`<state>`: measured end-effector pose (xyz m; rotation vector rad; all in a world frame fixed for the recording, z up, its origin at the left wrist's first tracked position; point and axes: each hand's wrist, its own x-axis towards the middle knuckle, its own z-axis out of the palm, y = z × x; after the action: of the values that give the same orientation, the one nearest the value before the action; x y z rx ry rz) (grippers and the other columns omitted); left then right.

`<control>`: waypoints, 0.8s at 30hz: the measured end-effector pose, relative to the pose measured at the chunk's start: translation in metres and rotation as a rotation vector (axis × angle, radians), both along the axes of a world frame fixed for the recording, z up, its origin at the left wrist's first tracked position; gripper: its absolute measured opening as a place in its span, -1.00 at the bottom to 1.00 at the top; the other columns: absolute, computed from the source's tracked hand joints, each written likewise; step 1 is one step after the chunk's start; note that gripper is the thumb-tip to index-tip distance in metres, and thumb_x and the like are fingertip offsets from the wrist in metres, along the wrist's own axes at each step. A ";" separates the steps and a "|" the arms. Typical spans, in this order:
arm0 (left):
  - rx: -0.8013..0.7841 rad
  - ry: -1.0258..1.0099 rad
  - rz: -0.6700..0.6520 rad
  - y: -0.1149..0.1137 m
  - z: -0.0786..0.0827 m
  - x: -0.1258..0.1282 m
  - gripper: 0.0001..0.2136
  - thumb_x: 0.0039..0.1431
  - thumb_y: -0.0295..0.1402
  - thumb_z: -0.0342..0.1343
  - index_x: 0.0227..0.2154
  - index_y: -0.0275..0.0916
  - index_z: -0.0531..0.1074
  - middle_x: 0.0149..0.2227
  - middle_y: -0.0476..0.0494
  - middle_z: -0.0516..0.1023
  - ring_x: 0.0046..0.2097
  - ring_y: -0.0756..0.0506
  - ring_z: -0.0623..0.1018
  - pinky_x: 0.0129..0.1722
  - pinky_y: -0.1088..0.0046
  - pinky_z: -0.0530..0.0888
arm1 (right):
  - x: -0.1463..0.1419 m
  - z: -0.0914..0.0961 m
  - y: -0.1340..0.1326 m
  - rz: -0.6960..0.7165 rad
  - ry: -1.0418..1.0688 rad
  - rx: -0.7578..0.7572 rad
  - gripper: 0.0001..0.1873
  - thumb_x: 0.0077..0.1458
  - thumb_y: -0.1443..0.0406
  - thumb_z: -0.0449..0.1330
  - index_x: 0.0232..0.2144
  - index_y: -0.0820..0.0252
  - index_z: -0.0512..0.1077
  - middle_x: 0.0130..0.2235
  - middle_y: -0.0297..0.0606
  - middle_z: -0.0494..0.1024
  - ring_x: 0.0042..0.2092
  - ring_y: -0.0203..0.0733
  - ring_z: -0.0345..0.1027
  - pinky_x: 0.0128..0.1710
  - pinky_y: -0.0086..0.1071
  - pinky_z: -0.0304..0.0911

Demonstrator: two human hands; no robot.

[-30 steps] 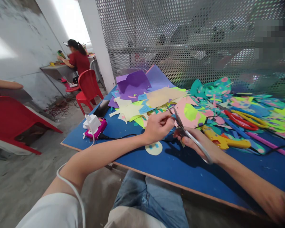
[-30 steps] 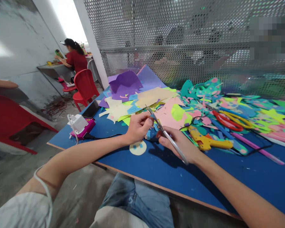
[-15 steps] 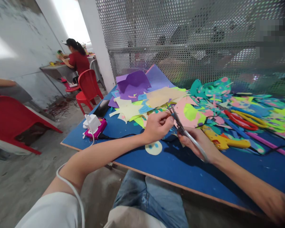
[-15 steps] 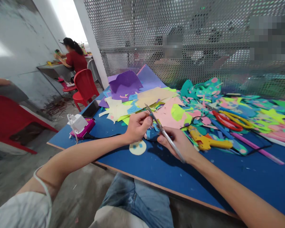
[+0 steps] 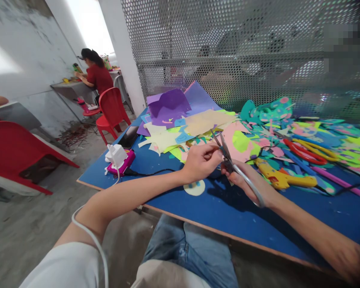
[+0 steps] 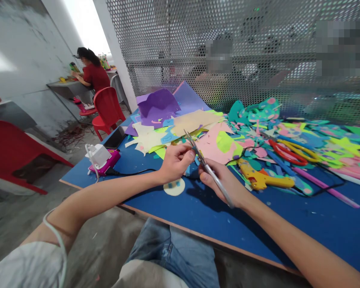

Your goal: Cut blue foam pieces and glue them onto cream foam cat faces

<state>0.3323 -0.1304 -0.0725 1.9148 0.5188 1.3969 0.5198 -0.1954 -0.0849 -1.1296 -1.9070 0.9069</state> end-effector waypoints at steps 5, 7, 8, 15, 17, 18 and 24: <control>-0.020 0.017 0.008 -0.001 0.001 -0.001 -0.55 0.32 -0.02 0.02 -0.59 -0.23 0.22 -0.65 0.09 0.11 -0.55 0.08 0.11 -0.50 0.45 0.14 | -0.006 0.002 -0.003 -0.026 0.018 -0.030 -0.37 0.21 -0.29 0.07 -0.32 0.16 0.32 -0.41 -0.34 0.27 -0.42 -0.28 0.06 -0.50 -0.39 0.09; -0.032 0.023 0.011 -0.001 0.001 -0.001 -0.54 0.32 -0.03 0.01 -0.60 -0.22 0.19 -0.64 0.10 0.10 -0.55 0.08 0.10 -0.50 0.45 0.13 | -0.008 0.004 -0.004 -0.048 0.011 -0.028 -0.35 0.18 -0.31 0.08 -0.37 0.16 0.30 -0.45 -0.37 0.22 -0.45 -0.30 0.01 -0.54 -0.40 0.03; -0.036 0.027 0.012 -0.001 0.000 -0.001 -0.53 0.32 -0.02 0.01 -0.60 -0.21 0.17 -0.64 0.10 0.09 -0.55 0.08 0.10 -0.50 0.45 0.12 | -0.009 0.006 -0.004 -0.056 0.006 -0.033 -0.34 0.16 -0.33 0.08 -0.39 0.15 0.29 -0.46 -0.38 0.20 -0.47 -0.31 -0.01 -0.56 -0.41 -0.01; -0.043 0.035 -0.018 -0.001 -0.001 0.001 -0.54 0.28 -0.03 0.02 -0.63 -0.19 0.12 -0.67 0.12 0.04 -0.56 0.07 0.06 -0.51 0.44 0.09 | -0.008 0.004 -0.004 -0.066 0.064 -0.054 -0.35 0.17 -0.31 0.10 -0.32 0.16 0.33 -0.41 -0.33 0.31 -0.44 -0.28 0.10 -0.50 -0.38 0.12; -0.055 0.051 -0.042 -0.001 -0.001 0.000 -0.57 0.29 -0.06 0.02 -0.60 -0.19 0.14 -0.67 0.13 0.04 -0.55 0.07 0.06 -0.49 0.44 0.09 | -0.005 -0.001 -0.003 -0.091 0.121 -0.064 -0.37 0.21 -0.28 0.09 -0.26 0.16 0.36 -0.39 -0.31 0.35 -0.43 -0.25 0.16 -0.48 -0.36 0.17; -0.060 0.063 -0.050 -0.001 0.000 0.000 -0.58 0.29 -0.08 0.01 -0.60 -0.19 0.13 -0.66 0.13 0.03 -0.54 0.07 0.06 -0.48 0.44 0.09 | -0.004 -0.002 -0.001 -0.108 0.147 -0.062 -0.38 0.22 -0.27 0.09 -0.24 0.17 0.38 -0.40 -0.31 0.36 -0.43 -0.24 0.19 -0.48 -0.35 0.19; -0.066 0.185 -0.087 0.002 0.002 -0.004 -0.69 0.22 -0.24 0.03 -0.56 -0.20 0.09 -0.61 0.14 0.01 -0.50 0.06 0.04 -0.43 0.44 0.08 | 0.009 0.001 0.011 -0.389 0.119 0.031 -0.46 0.08 -0.17 0.31 -0.31 0.20 0.47 -0.49 -0.35 0.40 -0.49 -0.27 0.21 -0.50 -0.36 0.17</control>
<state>0.3288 -0.1282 -0.0710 1.9992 0.5550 1.1412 0.5284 -0.1849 -0.0841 -1.3361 -1.5278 0.7071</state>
